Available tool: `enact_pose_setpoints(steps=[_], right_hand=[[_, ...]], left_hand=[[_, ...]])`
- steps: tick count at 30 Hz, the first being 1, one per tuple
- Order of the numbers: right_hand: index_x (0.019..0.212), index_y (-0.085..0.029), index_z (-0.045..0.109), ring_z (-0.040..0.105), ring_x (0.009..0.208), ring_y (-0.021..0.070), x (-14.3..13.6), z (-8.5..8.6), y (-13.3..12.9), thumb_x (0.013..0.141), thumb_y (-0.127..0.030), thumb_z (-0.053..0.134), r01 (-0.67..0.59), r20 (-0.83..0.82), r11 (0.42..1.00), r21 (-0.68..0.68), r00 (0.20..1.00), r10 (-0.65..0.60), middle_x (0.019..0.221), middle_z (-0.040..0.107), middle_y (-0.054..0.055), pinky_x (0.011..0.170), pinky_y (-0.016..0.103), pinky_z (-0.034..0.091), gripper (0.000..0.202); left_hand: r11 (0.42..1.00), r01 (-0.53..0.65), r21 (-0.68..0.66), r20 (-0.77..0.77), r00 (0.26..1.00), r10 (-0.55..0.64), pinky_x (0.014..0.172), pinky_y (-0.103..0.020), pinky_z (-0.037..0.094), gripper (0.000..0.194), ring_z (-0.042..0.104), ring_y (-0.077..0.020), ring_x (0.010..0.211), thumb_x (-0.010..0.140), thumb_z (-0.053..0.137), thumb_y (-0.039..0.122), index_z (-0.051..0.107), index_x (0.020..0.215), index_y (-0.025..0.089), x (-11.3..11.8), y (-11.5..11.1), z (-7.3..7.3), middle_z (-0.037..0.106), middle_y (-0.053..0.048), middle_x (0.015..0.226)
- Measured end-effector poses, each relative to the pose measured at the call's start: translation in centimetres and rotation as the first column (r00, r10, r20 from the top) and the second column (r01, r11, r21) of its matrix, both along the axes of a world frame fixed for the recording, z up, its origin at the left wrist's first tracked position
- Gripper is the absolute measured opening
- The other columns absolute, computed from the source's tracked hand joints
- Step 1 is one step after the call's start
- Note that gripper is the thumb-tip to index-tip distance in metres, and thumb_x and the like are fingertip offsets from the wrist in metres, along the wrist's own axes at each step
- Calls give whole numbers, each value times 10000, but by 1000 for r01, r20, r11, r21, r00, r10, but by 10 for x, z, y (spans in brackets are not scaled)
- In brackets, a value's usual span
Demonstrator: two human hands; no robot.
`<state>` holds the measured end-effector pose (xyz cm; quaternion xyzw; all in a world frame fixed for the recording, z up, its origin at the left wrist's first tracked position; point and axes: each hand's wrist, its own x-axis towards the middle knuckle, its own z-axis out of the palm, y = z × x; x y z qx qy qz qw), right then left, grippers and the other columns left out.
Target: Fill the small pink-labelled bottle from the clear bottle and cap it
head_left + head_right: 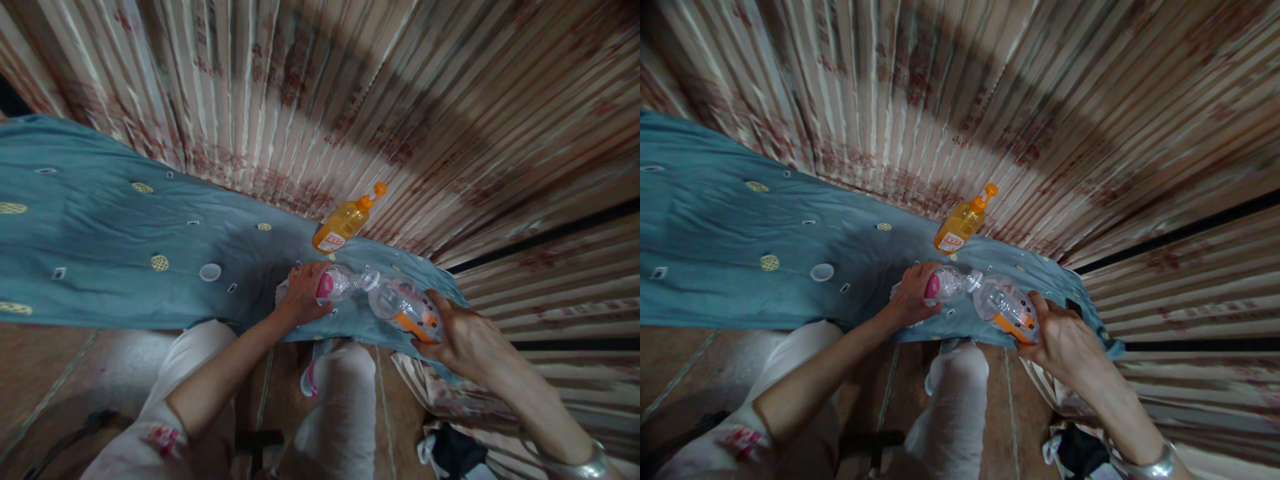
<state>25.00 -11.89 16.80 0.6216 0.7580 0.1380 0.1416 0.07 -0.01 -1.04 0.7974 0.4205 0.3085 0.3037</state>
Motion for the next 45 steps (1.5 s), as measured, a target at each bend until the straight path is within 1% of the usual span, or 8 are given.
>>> enact_pose_setpoints(steps=[5, 10, 15, 22, 29, 39, 42, 45], right_hand=[[1206, -148, 536, 694, 619, 253, 4, -1, 1, 802, -458, 638, -8, -1, 1000, -7, 1000, 8, 741, 711, 59, 528, 302, 390, 520], [1162, -165, 548, 698, 624, 245, 3, -1, 0, 805, -440, 632, -5, -8, 1000, -19, 1000, 5, 740, 709, 54, 542, 302, 406, 459], [1207, -152, 536, 698, 624, 256, 3, -1, -1, 811, -456, 626, 3, -2, 1000, -6, 1000, -3, 743, 714, 60, 532, 304, 403, 508], [1161, -176, 552, 694, 620, 254, 4, 0, 0, 807, -448, 625, 7, -23, 1000, -12, 1000, -7, 736, 713, 58, 533, 298, 391, 452], [1142, -171, 546, 697, 623, 256, 3, 1, 0, 816, -446, 620, 16, -27, 999, -39, 999, -17, 741, 710, 62, 537, 300, 391, 433], [1183, -160, 552, 700, 622, 257, 5, 0, -2, 818, -437, 624, 14, -28, 1000, -28, 1000, -15, 739, 717, 64, 537, 302, 412, 463], [1196, -143, 546, 702, 607, 259, 6, -1, 0, 803, -440, 637, -11, -19, 1000, -19, 1000, 10, 720, 712, 57, 521, 300, 408, 500], [1190, -144, 541, 709, 609, 258, 6, -1, 1, 805, -431, 635, -26, -6, 1000, -14, 1000, 26, 714, 712, 54, 521, 295, 409, 489]], left_hand=[[1000, 6, -3, -8, 1000, -6, 1138, -606, 351, 862, 497, -374, 1344, 705, 773, 334, 386, 1467, 221, 0, 0, 1, 527, -165, 1455], [1000, 10, -9, -31, 999, -10, 1145, -611, 334, 872, 489, -380, 1351, 703, 772, 318, 381, 1474, 196, 1, 0, 3, 527, -176, 1459], [1000, 7, -7, -25, 1000, -8, 1135, -586, 348, 857, 496, -364, 1341, 703, 776, 328, 392, 1465, 251, 1, 0, 3, 541, -141, 1446], [1000, 1, 6, -18, 1000, -1, 1128, -588, 360, 870, 495, -377, 1337, 693, 787, 314, 403, 1469, 221, 2, -1, 2, 535, -164, 1451], [1000, 16, -16, -49, 999, -17, 1140, -589, 341, 865, 480, -372, 1358, 713, 765, 318, 384, 1481, 202, 1, -1, 5, 526, -168, 1476], [1000, 1, -9, -40, 999, -1, 1146, -591, 336, 879, 484, -366, 1361, 709, 778, 333, 371, 1483, 249, 2, -1, 3, 525, -151, 1469], [1000, 9, -19, -58, 998, -10, 1150, -599, 333, 887, 480, -374, 1363, 704, 783, 339, 373, 1482, 224, 2, -1, 4, 519, -164, 1479], [1000, 10, -22, -64, 998, -12, 1156, -597, 328, 884, 470, -375, 1375, 709, 779, 329, 371, 1484, 206, 2, -1, 4, 513, -172, 1488]])
